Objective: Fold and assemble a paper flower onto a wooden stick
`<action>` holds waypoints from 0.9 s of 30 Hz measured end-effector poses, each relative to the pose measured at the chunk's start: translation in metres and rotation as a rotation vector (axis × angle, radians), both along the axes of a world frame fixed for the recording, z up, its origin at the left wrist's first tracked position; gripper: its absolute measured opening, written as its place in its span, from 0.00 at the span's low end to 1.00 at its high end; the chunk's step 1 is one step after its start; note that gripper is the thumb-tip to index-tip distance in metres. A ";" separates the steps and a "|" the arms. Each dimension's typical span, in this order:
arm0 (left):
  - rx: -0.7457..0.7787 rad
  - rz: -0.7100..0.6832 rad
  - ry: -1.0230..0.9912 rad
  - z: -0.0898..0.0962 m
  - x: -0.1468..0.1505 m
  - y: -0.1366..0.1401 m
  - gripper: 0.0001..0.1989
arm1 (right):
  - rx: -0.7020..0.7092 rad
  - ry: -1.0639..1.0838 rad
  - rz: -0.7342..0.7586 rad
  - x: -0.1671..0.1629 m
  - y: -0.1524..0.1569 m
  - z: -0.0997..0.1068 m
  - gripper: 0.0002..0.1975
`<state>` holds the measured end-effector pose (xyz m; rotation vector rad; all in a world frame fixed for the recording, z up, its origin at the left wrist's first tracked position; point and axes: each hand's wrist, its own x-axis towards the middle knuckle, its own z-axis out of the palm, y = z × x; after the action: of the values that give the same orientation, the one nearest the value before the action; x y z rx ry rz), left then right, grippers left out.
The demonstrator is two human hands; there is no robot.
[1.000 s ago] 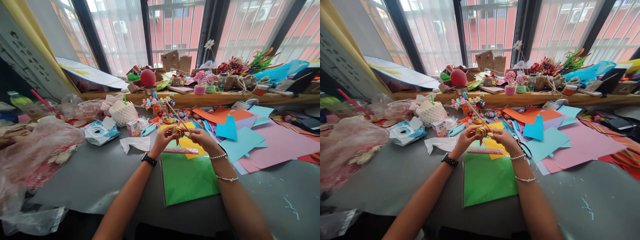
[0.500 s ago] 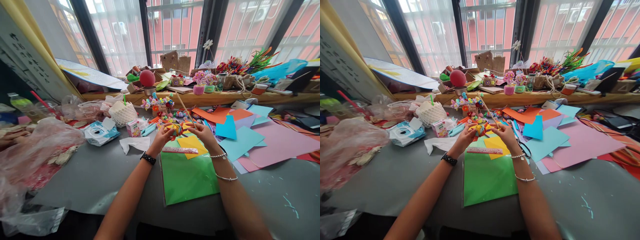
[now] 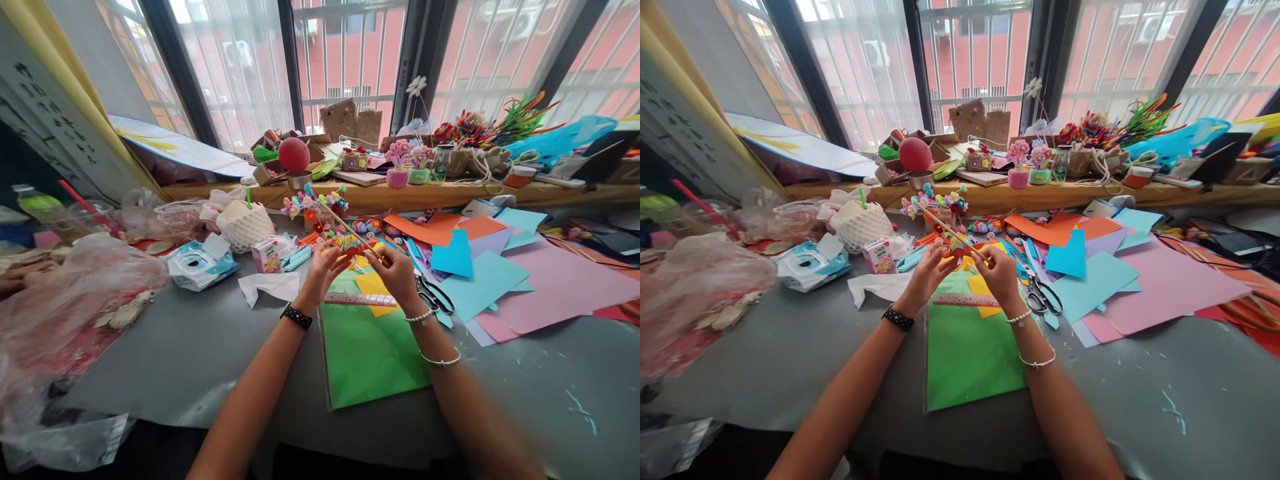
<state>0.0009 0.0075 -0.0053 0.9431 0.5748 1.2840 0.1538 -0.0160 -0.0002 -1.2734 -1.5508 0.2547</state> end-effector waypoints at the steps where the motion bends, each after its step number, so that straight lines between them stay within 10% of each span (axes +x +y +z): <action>1: 0.015 0.017 0.035 -0.001 0.002 -0.001 0.26 | 0.008 -0.016 0.006 -0.003 0.000 -0.002 0.13; 8: 0.077 0.076 0.178 -0.006 0.001 -0.001 0.30 | 0.087 -0.170 0.181 -0.010 -0.004 -0.005 0.12; 15: 0.173 -0.018 0.346 0.003 -0.009 0.003 0.29 | 0.169 -0.045 0.037 0.007 -0.003 0.007 0.18; 27: 0.215 -0.089 0.577 0.002 -0.012 0.002 0.30 | 0.048 -0.175 0.378 0.010 0.000 0.006 0.09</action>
<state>-0.0109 0.0092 -0.0036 1.5214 0.8365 0.9989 0.1633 -0.0158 0.0058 -0.9776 -1.9345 0.3506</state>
